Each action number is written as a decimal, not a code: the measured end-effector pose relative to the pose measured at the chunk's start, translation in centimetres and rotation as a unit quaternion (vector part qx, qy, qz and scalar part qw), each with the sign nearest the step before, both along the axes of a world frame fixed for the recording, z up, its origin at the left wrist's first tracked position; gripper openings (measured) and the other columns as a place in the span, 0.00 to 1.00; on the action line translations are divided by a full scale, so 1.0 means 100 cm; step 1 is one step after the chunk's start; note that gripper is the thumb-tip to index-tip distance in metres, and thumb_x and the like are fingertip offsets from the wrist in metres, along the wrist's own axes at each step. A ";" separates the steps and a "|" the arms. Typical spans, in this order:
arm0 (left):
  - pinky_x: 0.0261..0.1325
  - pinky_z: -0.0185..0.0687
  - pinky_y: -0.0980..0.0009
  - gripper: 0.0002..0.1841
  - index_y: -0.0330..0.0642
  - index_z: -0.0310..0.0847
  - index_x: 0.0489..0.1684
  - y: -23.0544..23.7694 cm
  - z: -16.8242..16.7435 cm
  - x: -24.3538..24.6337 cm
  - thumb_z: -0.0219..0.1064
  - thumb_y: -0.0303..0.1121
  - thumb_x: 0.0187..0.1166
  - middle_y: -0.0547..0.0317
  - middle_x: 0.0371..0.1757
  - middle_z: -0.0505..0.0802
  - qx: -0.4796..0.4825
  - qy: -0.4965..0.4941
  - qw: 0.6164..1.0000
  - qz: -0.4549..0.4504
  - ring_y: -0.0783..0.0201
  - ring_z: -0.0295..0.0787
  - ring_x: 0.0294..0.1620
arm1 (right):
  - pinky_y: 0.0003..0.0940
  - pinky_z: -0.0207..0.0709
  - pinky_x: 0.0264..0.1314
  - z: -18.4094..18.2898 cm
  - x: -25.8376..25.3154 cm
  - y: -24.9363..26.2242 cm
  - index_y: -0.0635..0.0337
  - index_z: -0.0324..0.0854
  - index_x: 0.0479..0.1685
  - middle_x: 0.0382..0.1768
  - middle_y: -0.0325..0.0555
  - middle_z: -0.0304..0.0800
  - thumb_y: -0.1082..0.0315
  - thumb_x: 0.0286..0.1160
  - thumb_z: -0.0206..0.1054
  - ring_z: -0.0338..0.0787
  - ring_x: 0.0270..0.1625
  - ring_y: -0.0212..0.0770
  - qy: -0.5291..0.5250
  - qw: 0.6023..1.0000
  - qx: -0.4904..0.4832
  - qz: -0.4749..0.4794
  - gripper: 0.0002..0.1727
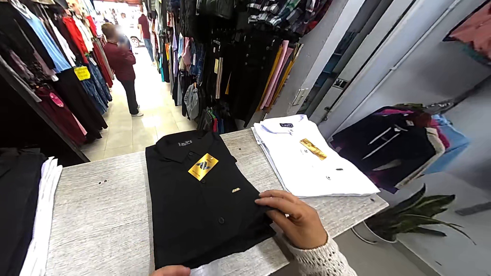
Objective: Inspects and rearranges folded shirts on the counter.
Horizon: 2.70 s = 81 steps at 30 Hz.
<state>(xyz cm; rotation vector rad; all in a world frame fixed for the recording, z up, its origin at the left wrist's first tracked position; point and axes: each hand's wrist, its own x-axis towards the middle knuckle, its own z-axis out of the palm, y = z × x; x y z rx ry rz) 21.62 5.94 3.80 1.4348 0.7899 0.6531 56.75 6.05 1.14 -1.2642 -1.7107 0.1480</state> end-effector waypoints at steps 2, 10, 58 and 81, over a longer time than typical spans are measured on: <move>0.62 0.87 0.71 0.19 0.25 0.72 0.70 0.001 -0.003 0.008 0.49 0.27 0.86 0.63 0.54 0.94 -0.073 -0.038 0.996 -0.023 0.73 0.92 0.54 | 0.22 0.88 0.42 0.004 -0.004 0.010 0.61 0.94 0.44 0.54 0.48 0.93 0.72 0.70 0.71 0.93 0.44 0.30 0.087 0.996 0.020 0.006 0.09; 0.63 0.89 0.62 0.32 0.40 0.49 0.84 0.011 -0.001 0.008 0.56 0.47 0.88 0.59 0.63 0.91 -0.145 -0.223 0.941 0.208 0.62 0.93 0.60 | 0.43 0.93 0.52 0.018 -0.008 0.029 0.58 0.80 0.60 0.74 0.52 0.81 0.59 0.70 0.71 0.95 0.53 0.46 0.458 0.876 -0.119 0.097 0.21; 0.87 0.64 0.64 0.09 0.30 0.93 0.33 0.227 -0.007 0.006 0.65 0.24 0.73 0.50 0.50 0.98 0.291 -0.086 0.927 -0.218 0.63 0.87 0.72 | 0.42 0.66 0.88 0.017 0.031 0.184 0.65 0.96 0.40 0.52 0.48 0.98 0.77 0.65 0.69 0.87 0.73 0.43 0.075 0.923 -0.145 0.349 0.11; 0.76 0.75 0.51 0.15 0.27 0.90 0.52 0.097 0.010 0.009 0.60 0.13 0.72 0.37 0.58 0.94 0.453 0.004 0.856 -0.248 0.42 0.88 0.69 | 0.41 0.71 0.85 0.033 0.043 0.117 0.55 0.93 0.47 0.53 0.39 0.98 0.60 0.83 0.64 0.90 0.68 0.34 0.021 0.743 -0.264 0.615 0.13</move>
